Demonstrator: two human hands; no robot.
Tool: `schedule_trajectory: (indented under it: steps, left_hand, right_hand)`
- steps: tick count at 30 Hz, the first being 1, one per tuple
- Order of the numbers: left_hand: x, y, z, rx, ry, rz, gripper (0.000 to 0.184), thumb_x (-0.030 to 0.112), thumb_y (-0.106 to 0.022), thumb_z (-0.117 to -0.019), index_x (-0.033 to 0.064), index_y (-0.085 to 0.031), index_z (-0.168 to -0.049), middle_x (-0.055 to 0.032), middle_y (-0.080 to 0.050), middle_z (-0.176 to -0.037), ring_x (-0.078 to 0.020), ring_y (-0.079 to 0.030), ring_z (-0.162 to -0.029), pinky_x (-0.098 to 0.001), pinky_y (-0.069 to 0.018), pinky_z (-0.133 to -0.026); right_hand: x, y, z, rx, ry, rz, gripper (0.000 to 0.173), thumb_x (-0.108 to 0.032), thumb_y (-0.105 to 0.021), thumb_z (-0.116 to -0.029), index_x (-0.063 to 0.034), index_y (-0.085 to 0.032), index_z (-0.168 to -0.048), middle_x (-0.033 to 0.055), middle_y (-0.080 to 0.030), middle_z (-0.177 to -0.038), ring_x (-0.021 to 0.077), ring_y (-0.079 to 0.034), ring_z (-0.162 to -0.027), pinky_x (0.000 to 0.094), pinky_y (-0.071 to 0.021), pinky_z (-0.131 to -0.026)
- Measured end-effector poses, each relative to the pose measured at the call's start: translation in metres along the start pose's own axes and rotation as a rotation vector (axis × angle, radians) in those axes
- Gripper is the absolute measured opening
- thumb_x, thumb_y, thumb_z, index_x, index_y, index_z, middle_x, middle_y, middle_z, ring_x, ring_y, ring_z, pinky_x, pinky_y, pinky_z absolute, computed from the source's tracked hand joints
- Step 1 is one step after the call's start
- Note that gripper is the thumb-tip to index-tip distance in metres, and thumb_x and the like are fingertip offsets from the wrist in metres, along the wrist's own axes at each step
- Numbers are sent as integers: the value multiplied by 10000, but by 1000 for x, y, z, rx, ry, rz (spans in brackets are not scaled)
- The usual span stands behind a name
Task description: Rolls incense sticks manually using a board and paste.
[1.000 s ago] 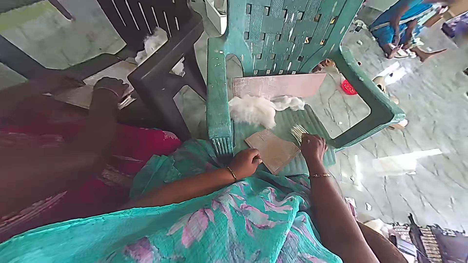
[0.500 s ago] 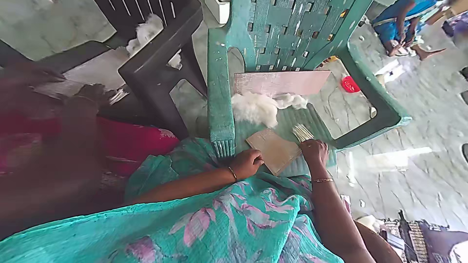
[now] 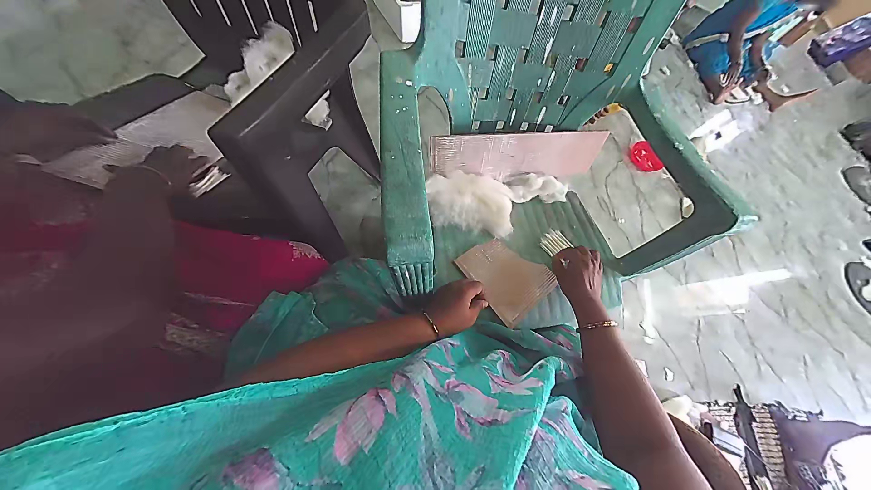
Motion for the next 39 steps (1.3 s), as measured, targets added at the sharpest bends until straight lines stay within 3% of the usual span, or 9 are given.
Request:
schedule_trajectory:
  steps: [4,11,16,22,27,31,33,36,39]
  left_hand:
    - [-1,0,0,-11,9,-5,332,218,-481,-1088,-35,-656,-1212,-202,-665,-1200,-302,-631,-1168,-450,-469,-1057]
    - [-1,-1,-1,-32,-5,-19,334,225,-472,-1089,-33,-655,-1197,-193,-665,-1179,-290,-637,-1142,-440,-483,-1033]
    - [0,0,-2,-50,-26,-32,343,219,-458,-1094,-45,-645,-1206,-210,-657,-1189,-307,-634,-1149,-447,-482,-1036]
    - [1,0,-1,-74,-35,-49,350,221,-440,-1101,-52,-628,-1213,-223,-645,-1193,-328,-636,-1139,-458,-493,-1017]
    - [3,2,1,-102,-12,-66,374,222,-404,-1109,-70,-601,-1235,-243,-621,-1229,-342,-620,-1174,-466,-479,-1032]
    - [3,-2,1,-122,-34,-62,364,200,-404,-1107,-86,-596,-1220,-258,-613,-1224,-373,-611,-1177,-498,-481,-1021]
    - [3,-2,1,-141,-53,-70,363,198,-408,-1110,-89,-591,-1234,-265,-609,-1241,-382,-605,-1199,-504,-475,-1033]
    - [3,-3,2,-135,-85,-73,358,193,-422,-1107,-96,-596,-1228,-273,-613,-1238,-392,-611,-1197,-510,-476,-1034]
    - [3,-4,2,-138,-100,-82,358,190,-418,-1107,-99,-593,-1224,-279,-609,-1247,-397,-609,-1200,-509,-477,-1033]
  right_hand:
    - [2,-2,-7,-42,-13,88,183,-182,-686,-946,-20,-760,-988,241,-689,-1115,463,-562,-1206,671,-412,-989]
    - [-1,8,-2,63,16,77,192,-64,-633,-932,-48,-756,-1079,229,-698,-1118,463,-577,-1201,660,-434,-978]
    - [-2,0,2,-9,-22,111,235,-24,-588,-959,-93,-769,-1092,231,-668,-1192,451,-535,-1262,659,-404,-1014]
    - [-23,17,-6,166,42,95,289,20,-541,-935,-91,-765,-1080,225,-648,-1252,470,-503,-1298,705,-346,-1044]
    - [-73,-2,-30,29,214,-59,223,-115,-657,-968,-67,-737,-1171,215,-673,-1248,455,-551,-1256,666,-409,-1012]
    - [-95,-31,-44,-172,70,-318,434,-208,-744,-954,1,-612,-1311,238,-634,-1312,397,-659,-1128,573,-522,-962]
    - [-99,-42,-55,-195,29,-306,443,-211,-765,-933,9,-632,-1294,228,-658,-1274,374,-672,-1104,564,-521,-969]
    - [-100,-46,-61,-116,6,-260,254,-146,-701,-953,16,-694,-1148,217,-721,-1080,370,-696,-1018,582,-518,-934]
    - [-97,-35,-50,-23,6,-270,179,-130,-678,-968,-14,-719,-1098,183,-742,-1004,349,-715,-950,585,-528,-894]
Point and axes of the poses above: each hand's wrist, its own z-axis away from the middle knuckle, its own y-axis out of the back of the hand, x = y × z, the point moved 8 cm from there along -z, towards the middle knuckle
